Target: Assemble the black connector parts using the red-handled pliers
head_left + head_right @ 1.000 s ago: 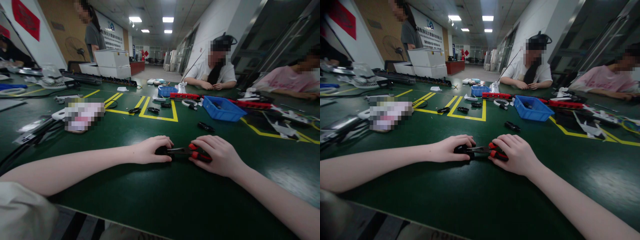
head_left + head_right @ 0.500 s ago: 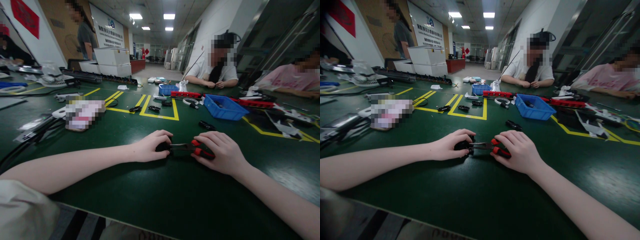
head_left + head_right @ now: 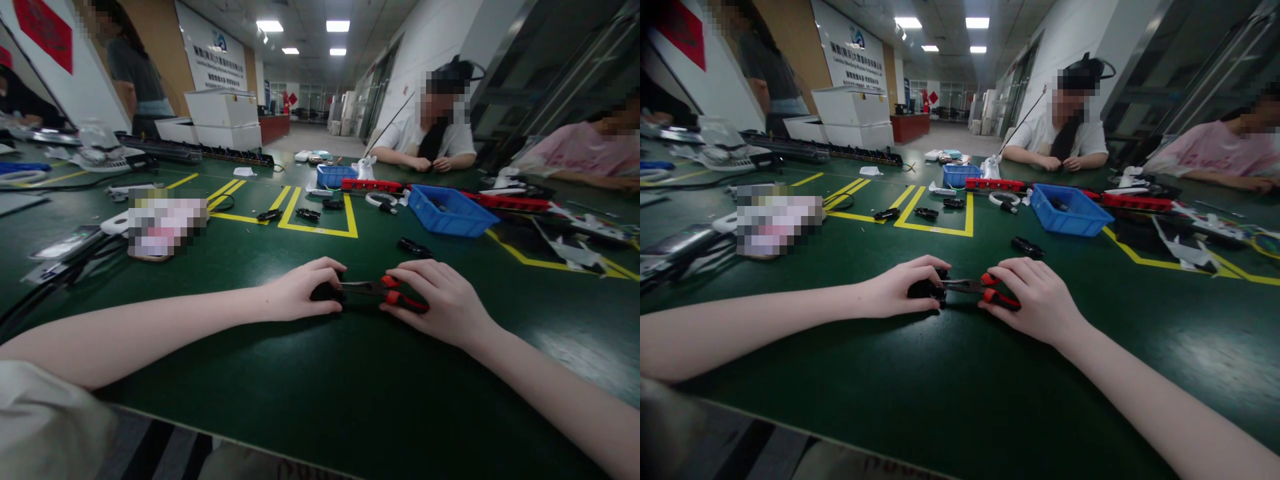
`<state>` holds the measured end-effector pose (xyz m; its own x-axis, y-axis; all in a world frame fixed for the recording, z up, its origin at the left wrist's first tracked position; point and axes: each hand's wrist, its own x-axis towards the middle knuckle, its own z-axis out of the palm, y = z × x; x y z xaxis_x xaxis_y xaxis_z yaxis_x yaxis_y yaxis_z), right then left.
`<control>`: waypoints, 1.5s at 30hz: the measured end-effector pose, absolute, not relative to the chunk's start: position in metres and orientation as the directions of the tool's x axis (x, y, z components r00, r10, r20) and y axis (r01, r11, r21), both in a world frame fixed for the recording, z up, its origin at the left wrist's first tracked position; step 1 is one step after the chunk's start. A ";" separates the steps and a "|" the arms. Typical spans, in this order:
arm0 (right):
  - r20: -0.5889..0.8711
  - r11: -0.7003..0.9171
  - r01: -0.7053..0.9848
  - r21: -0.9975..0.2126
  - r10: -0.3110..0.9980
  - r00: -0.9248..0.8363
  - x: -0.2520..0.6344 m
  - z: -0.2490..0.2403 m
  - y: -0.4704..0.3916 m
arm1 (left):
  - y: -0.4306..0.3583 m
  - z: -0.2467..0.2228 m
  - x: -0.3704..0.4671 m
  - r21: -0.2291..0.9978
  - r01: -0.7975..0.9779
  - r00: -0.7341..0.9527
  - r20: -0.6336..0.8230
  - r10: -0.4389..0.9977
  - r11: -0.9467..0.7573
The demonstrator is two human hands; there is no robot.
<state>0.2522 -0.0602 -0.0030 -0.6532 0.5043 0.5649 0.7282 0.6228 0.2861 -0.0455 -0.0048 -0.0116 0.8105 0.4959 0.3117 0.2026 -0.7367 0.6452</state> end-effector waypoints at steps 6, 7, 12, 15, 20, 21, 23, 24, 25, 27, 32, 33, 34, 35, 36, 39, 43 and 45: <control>0.552 0.641 0.716 0.275 0.505 -0.664 0.248 -0.003 -0.064 | -0.001 -0.011 -0.046 0.659 0.210 0.801 0.308 0.513 -0.722; 0.552 0.641 0.715 0.279 0.502 -0.666 0.247 -0.003 -0.064 | -0.001 -0.011 -0.046 0.659 0.210 0.801 0.307 0.514 -0.722; 0.552 0.624 0.721 0.300 0.503 -0.665 0.247 -0.003 -0.065 | -0.001 -0.011 -0.046 0.649 0.207 0.803 0.314 0.506 -0.732; 0.549 0.620 0.718 0.317 0.496 -0.672 0.248 -0.003 -0.065 | -0.001 -0.012 -0.045 0.637 0.188 0.804 0.338 0.489 -0.748; 0.541 0.625 0.708 0.330 0.489 -0.684 0.247 -0.004 -0.065 | -0.002 -0.012 -0.045 0.624 0.182 0.806 0.348 0.478 -0.760; 0.540 0.625 0.708 0.329 0.491 -0.684 0.247 -0.003 -0.065 | -0.002 -0.012 -0.046 0.623 0.186 0.805 0.347 0.481 -0.760; 0.541 0.624 0.710 0.326 0.493 -0.681 0.247 -0.003 -0.065 | -0.002 -0.012 -0.046 0.620 0.190 0.807 0.343 0.480 -0.761; 0.544 0.624 0.711 0.325 0.492 -0.680 0.247 -0.003 -0.065 | -0.002 -0.012 -0.046 0.618 0.190 0.810 0.340 0.478 -0.763; 0.546 0.625 0.711 0.323 0.491 -0.679 0.247 -0.003 -0.065 | -0.002 -0.012 -0.046 0.617 0.191 0.811 0.339 0.477 -0.764; 0.553 0.628 0.712 0.316 0.488 -0.676 0.248 -0.003 -0.065 | -0.003 -0.011 -0.047 0.612 0.193 0.811 0.340 0.476 -0.767; 0.560 0.642 0.703 0.306 0.476 -0.678 0.247 -0.001 -0.065 | -0.003 -0.010 -0.046 0.608 0.198 0.823 0.323 0.467 -0.769; 0.560 0.645 0.702 0.301 0.477 -0.678 0.246 -0.001 -0.066 | -0.003 -0.010 -0.046 0.602 0.204 0.830 0.312 0.462 -0.772; 0.559 0.648 0.702 0.296 0.479 -0.677 0.246 0.000 -0.066 | -0.003 -0.009 -0.046 0.591 0.213 0.838 0.300 0.457 -0.778; 0.556 0.652 0.702 0.288 0.483 -0.677 0.245 0.000 -0.066 | -0.003 -0.009 -0.046 0.577 0.221 0.844 0.292 0.451 -0.786; 0.552 0.655 0.702 0.280 0.488 -0.676 0.245 0.000 -0.066 | -0.003 -0.008 -0.046 0.561 0.227 0.848 0.287 0.445 -0.796; 0.543 0.661 0.702 0.264 0.500 -0.674 0.245 0.001 -0.067 | -0.004 -0.008 -0.046 0.521 0.242 0.850 0.293 0.438 -0.818; 0.559 0.654 0.709 0.263 0.496 -0.665 0.246 0.001 -0.067 | -0.003 -0.009 -0.046 0.480 0.267 0.845 0.301 0.443 -0.836; 0.561 0.654 0.710 0.261 0.496 -0.663 0.246 0.002 -0.067 | -0.003 -0.008 -0.046 0.471 0.276 0.844 0.298 0.446 -0.838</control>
